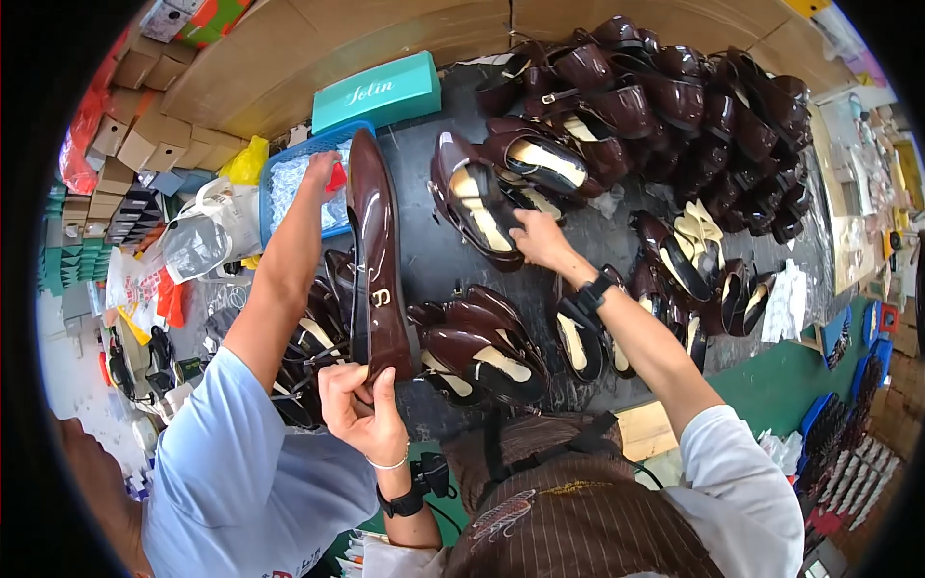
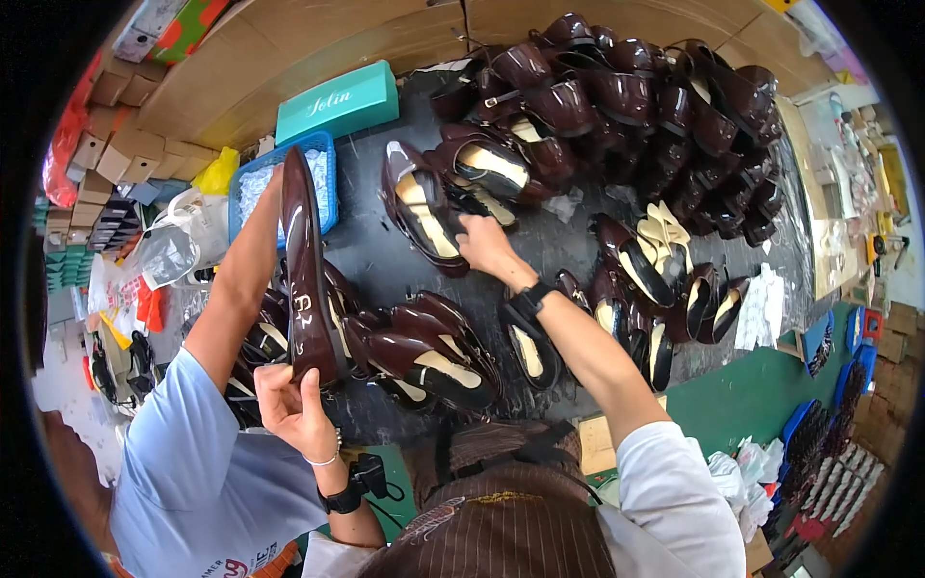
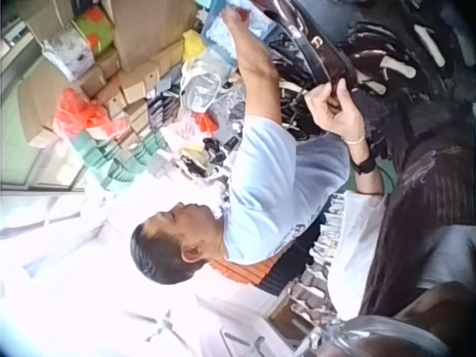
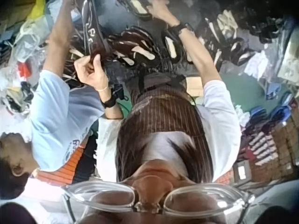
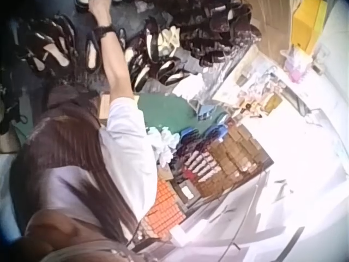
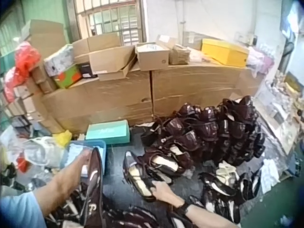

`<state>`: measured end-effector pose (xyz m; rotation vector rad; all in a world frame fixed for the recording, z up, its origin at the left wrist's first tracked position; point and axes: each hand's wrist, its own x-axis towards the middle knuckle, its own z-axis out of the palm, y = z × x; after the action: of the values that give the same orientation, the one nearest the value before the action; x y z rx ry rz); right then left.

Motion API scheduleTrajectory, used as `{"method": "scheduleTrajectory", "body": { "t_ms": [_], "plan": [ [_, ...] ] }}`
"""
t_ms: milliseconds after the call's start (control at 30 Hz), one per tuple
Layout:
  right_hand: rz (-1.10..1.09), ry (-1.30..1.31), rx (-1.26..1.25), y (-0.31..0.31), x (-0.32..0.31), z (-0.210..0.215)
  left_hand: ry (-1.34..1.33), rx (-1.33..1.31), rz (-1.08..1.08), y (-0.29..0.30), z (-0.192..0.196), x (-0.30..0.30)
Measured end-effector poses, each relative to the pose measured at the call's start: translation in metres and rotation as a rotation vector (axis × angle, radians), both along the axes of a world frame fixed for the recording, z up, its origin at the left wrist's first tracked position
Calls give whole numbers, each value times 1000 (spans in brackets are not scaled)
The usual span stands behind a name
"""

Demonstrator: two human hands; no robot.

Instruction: Selecting, inspecting, and arranging pairs of shoes from a pile into organized containers and using a fixed air blower for finishing.

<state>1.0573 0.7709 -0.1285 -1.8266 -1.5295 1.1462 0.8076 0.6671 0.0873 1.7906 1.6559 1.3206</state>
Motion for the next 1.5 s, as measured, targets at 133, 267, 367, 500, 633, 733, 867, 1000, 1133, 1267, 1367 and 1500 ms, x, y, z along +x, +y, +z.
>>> {"method": "scheduleTrajectory", "body": {
  "t_ms": [133,267,367,500,633,733,867,1000,1133,1267,1367,1500],
  "plan": [
    [-232,-56,294,-58,71,78,-140,68,-157,5,-35,34],
    [-321,-143,508,-146,70,59,-137,100,-169,-14,-23,50],
    [-258,-263,169,-232,54,19,-105,97,-190,-37,-13,57],
    [-230,-430,65,-283,45,-7,12,69,-302,-58,-3,80],
    [-306,-391,59,-257,56,51,82,175,-367,-78,-14,101],
    [-347,97,164,-232,76,91,151,291,-402,-90,-25,127],
    [-128,582,61,-219,69,157,290,358,-480,-108,-44,150],
    [-156,235,303,-226,60,152,382,291,-502,-122,-52,158],
    [-255,173,456,-225,64,150,183,125,-598,-136,-43,148],
    [-293,258,625,-215,64,170,129,145,-393,-144,-52,119],
    [-327,315,579,-208,62,185,81,-100,-218,-134,-65,98],
    [-205,332,698,-189,26,187,26,-528,-66,-132,-134,26]
  ]
}}
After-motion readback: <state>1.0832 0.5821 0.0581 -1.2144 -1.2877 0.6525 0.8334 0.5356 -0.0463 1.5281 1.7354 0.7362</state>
